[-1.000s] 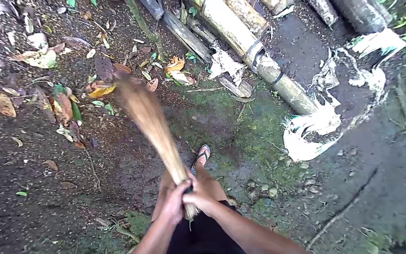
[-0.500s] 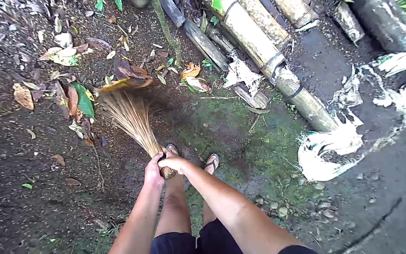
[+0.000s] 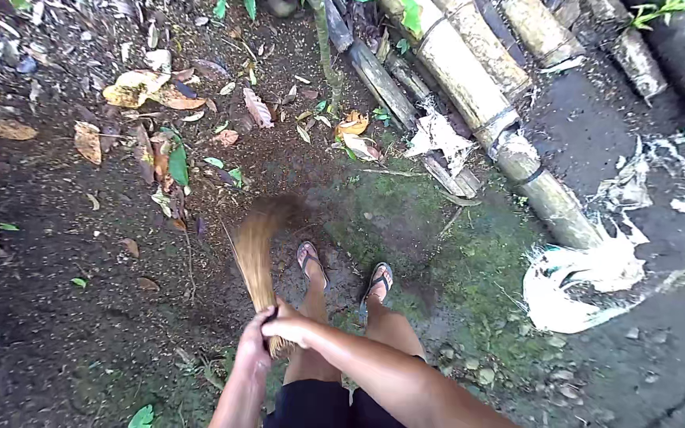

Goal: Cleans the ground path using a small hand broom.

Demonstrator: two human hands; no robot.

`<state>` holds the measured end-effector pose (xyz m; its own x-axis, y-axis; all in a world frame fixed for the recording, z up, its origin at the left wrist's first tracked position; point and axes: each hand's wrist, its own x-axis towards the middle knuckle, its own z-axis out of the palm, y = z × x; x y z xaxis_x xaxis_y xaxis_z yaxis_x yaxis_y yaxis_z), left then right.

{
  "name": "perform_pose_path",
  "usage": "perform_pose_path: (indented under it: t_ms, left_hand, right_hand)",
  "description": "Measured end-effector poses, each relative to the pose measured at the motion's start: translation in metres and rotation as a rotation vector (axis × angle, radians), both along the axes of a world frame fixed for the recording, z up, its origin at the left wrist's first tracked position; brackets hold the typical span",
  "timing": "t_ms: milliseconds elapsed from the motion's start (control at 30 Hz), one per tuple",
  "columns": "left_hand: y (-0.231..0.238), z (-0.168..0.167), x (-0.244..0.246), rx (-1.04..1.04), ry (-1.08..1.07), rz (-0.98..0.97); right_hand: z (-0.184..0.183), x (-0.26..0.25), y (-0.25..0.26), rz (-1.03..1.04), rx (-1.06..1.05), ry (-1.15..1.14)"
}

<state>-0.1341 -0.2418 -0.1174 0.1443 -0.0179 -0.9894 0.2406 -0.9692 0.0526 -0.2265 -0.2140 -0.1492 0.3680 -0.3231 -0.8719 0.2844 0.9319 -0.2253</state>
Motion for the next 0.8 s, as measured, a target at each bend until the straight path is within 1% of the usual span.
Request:
perform_pose_path:
  t_ms: [67, 100, 167, 267, 333, 400, 433, 500, 567, 600, 633, 700, 733, 767, 800]
  left_hand:
    - [-0.012, -0.005, -0.002, -0.098, -0.099, 0.024]
    - [-0.01, -0.003, -0.005, -0.124, -0.109, 0.02]
    - [0.008, 0.008, -0.011, -0.139, -0.098, -0.004]
    - [0.039, 0.043, -0.022, -0.077, -0.073, -0.025]
    - [0.048, 0.059, -0.03, 0.005, -0.038, -0.001]
    - [0.047, 0.061, -0.037, 0.031, 0.03, 0.035]
    - [0.045, 0.061, -0.038, 0.011, 0.083, 0.04]
    - [0.036, 0.061, -0.036, -0.042, 0.16, 0.043]
    - [0.029, 0.057, -0.035, -0.081, 0.144, 0.058]
    - [0.03, 0.054, -0.034, -0.09, 0.122, 0.065]
    - [0.033, 0.051, -0.033, -0.096, 0.088, 0.069]
    - [0.042, 0.046, -0.036, -0.114, -0.011, 0.093]
    - [0.046, 0.046, -0.038, -0.129, -0.062, 0.115]
    - [0.05, 0.047, -0.042, -0.149, -0.109, 0.14]
    - [0.053, 0.049, -0.046, -0.172, -0.148, 0.159]
  right_hand:
    - [-0.009, -0.001, -0.023, 0.035, -0.061, -0.09]
    - [-0.01, -0.004, -0.022, 0.034, -0.076, -0.107]
    - [0.0, -0.015, -0.007, 0.061, -0.068, -0.133]
    - [0.033, -0.037, 0.017, 0.175, 0.078, -0.205]
    - [0.048, -0.053, 0.024, 0.189, 0.212, -0.241]
    - [0.049, -0.081, 0.015, 0.124, 0.316, -0.232]
    - [0.047, -0.103, 0.002, 0.077, 0.34, -0.234]
    - [0.036, -0.155, -0.035, -0.095, 0.382, -0.225]
    - [0.015, -0.21, -0.078, -0.25, 0.349, -0.137]
    - [0.001, -0.233, -0.095, -0.27, 0.3, -0.076]
    - [-0.01, -0.249, -0.109, -0.21, 0.248, 0.002]
    - [-0.014, -0.259, -0.116, 0.029, 0.125, 0.1]
    - [-0.008, -0.255, -0.106, 0.124, 0.083, 0.1]
    - [0.004, -0.25, -0.091, 0.172, 0.072, 0.075]
    - [0.019, -0.245, -0.072, 0.162, 0.092, 0.043]
